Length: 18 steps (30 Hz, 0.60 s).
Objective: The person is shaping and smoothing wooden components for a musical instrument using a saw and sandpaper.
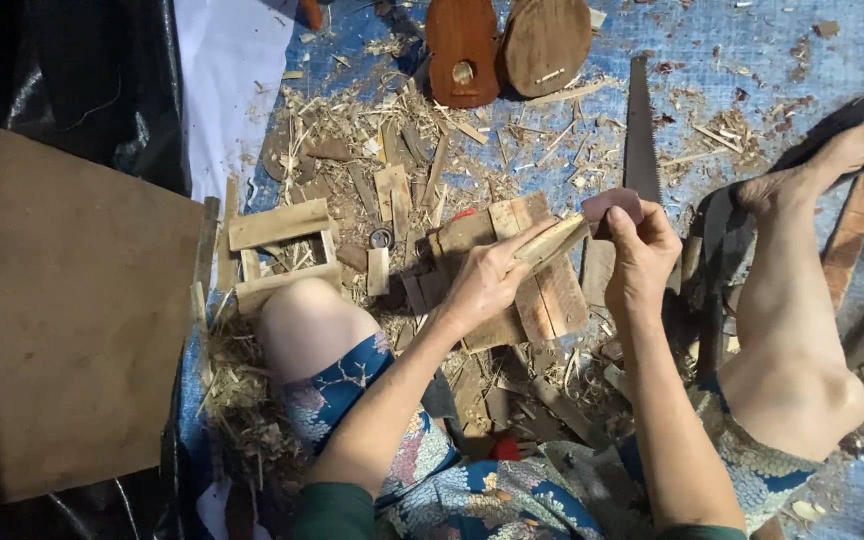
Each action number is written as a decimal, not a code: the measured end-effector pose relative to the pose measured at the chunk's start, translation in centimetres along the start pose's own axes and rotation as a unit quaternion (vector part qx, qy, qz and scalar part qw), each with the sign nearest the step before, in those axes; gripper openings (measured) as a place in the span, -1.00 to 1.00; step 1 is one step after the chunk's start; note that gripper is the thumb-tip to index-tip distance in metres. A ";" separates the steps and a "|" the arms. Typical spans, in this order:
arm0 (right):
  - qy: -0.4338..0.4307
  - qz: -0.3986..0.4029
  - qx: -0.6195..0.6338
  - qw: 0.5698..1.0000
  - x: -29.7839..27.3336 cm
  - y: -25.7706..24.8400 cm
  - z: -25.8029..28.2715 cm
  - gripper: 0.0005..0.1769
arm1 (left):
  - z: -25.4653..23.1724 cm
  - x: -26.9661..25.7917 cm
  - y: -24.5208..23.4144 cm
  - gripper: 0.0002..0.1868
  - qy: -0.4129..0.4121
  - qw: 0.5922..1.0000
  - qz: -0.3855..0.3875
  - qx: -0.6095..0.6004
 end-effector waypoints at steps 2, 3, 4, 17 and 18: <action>-0.082 -0.033 -0.088 0.992 -0.3 -0.1 1.8 -0.80 | -0.9 -0.2 -0.4 -0.33 0.004 1.000 -0.004 -0.002; -0.083 -0.031 -0.088 0.992 -0.2 0.0 2.3 -0.80 | -1.0 -0.2 -0.4 -0.33 0.004 1.000 -0.006 -0.003; -0.120 -0.029 -0.146 0.982 -0.3 0.3 3.4 -0.79 | -1.0 -0.3 -0.4 -0.34 0.004 1.000 -0.008 0.002; -0.080 -0.003 -0.154 0.985 -1.5 0.6 2.0 -0.84 | 1.7 -0.1 0.2 -0.36 0.000 0.999 -0.035 0.007; -0.083 -0.003 -0.155 0.984 -1.6 0.8 2.1 -0.84 | 1.5 -0.2 0.1 -0.36 0.002 0.999 -0.035 0.006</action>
Point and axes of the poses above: each hand's wrist, its own x-axis towards the middle knuckle, its own y-axis out of the palm, z = x × y, the point moved 8 cm from there along x, towards the middle knuckle, and after that the axes turned 1 degree about x, right-handed, at the moved point
